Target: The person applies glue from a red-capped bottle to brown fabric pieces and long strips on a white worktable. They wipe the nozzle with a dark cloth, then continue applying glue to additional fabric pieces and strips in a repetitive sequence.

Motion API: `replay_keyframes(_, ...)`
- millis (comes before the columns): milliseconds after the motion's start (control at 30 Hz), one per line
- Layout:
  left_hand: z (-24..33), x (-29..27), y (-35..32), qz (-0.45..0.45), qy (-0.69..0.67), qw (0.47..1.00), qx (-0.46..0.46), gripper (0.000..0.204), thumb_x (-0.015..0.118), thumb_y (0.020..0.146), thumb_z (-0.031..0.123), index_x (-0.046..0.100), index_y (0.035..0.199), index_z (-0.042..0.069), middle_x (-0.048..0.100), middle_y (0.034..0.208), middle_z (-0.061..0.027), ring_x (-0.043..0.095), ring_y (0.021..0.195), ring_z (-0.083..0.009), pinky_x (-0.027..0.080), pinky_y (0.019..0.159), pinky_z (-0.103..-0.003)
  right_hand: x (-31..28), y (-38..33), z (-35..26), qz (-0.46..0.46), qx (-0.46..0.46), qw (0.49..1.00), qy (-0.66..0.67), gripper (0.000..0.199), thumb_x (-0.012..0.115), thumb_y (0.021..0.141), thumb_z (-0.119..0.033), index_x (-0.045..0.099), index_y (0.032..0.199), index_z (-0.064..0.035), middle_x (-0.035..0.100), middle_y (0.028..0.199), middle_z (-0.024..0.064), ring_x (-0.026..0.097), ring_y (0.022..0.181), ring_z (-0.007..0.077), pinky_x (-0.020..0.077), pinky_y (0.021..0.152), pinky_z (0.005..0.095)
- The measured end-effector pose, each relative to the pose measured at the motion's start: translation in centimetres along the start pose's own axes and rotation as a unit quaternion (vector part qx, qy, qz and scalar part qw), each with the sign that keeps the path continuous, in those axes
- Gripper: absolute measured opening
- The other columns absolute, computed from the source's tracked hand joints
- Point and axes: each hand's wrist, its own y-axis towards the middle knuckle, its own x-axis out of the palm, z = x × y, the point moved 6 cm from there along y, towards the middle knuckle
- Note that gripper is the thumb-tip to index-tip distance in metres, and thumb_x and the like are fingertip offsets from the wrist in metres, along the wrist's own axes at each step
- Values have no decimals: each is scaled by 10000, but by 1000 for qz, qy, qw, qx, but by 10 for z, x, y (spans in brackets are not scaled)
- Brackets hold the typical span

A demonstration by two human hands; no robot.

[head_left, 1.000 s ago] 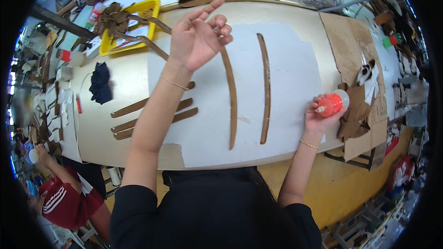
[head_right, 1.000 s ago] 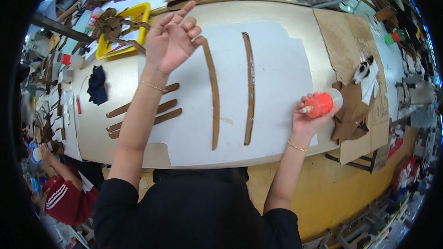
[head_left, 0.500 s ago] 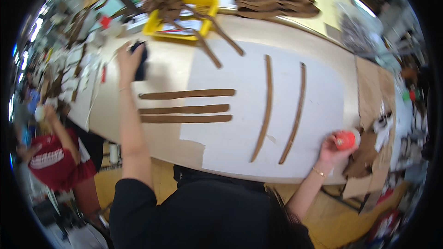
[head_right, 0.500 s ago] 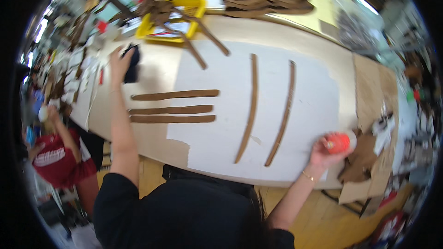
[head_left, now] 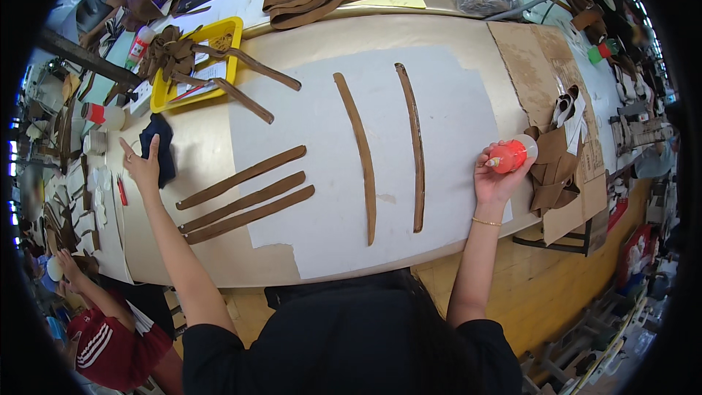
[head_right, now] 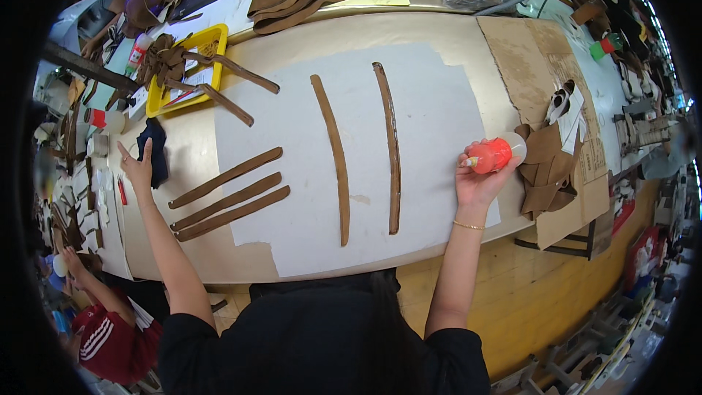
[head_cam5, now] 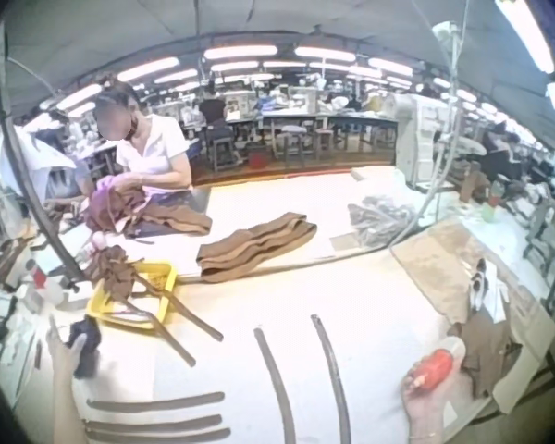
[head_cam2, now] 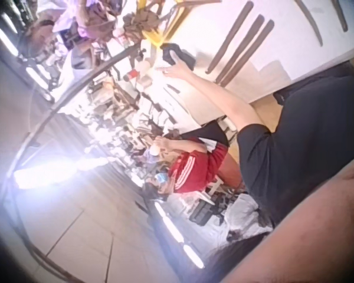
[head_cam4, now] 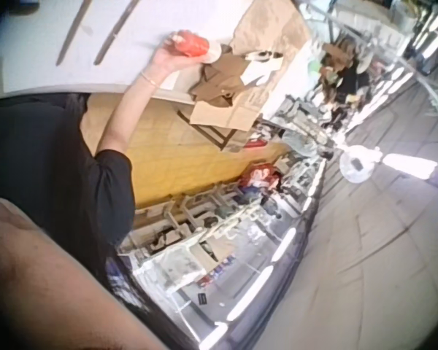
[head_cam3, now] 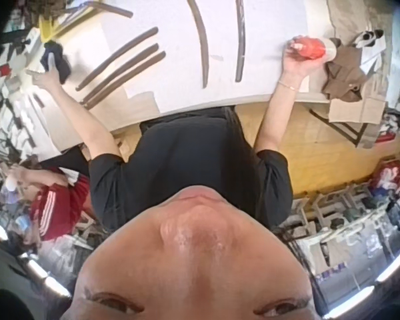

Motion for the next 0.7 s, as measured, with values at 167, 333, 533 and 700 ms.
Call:
replay_keyframes(167, 134, -48, -33, 20, -108, 973, 205, 703, 679, 809, 466, 455, 1353, 80, 429, 1286, -215, 389, 1218, -358, 299, 1034, -452, 2, 0, 0, 10, 3, 1000, -6, 632, 533, 813, -674, 531, 993, -68, 562, 871, 53, 544, 720, 205, 486, 566, 318)
replay_keyframes(333, 314, -36, -159, -170, -267, 819, 480, 444, 678, 791, 178, 606, 1229, 190, 474, 1235, -117, 453, 1148, -285, 330, 1010, -427, 5, -2, 1, 20, 11, 1000, -4, 627, 520, 818, -676, 533, 994, -74, 563, 866, 47, 543, 728, 207, 479, 577, 323)
replay_keyframes(533, 418, 9, -222, -203, -203, 739, 610, 448, 566, 819, 180, 580, 1267, 181, 459, 1225, -125, 438, 1122, -307, 326, 962, -409, 4, -3, -1, 15, 12, 1000, 6, 643, 506, 814, -693, 536, 989, -75, 559, 846, 64, 544, 704, 207, 464, 571, 322)
replay_keyframes(700, 435, 24, -230, -201, -158, 749, 611, 481, 516, 797, 215, 574, 1272, 162, 457, 1227, -129, 441, 1098, -313, 330, 912, -415, 7, -3, 1, 27, 35, 999, 24, 674, 504, 806, -706, 536, 971, -54, 551, 807, 76, 546, 686, 205, 461, 586, 326)
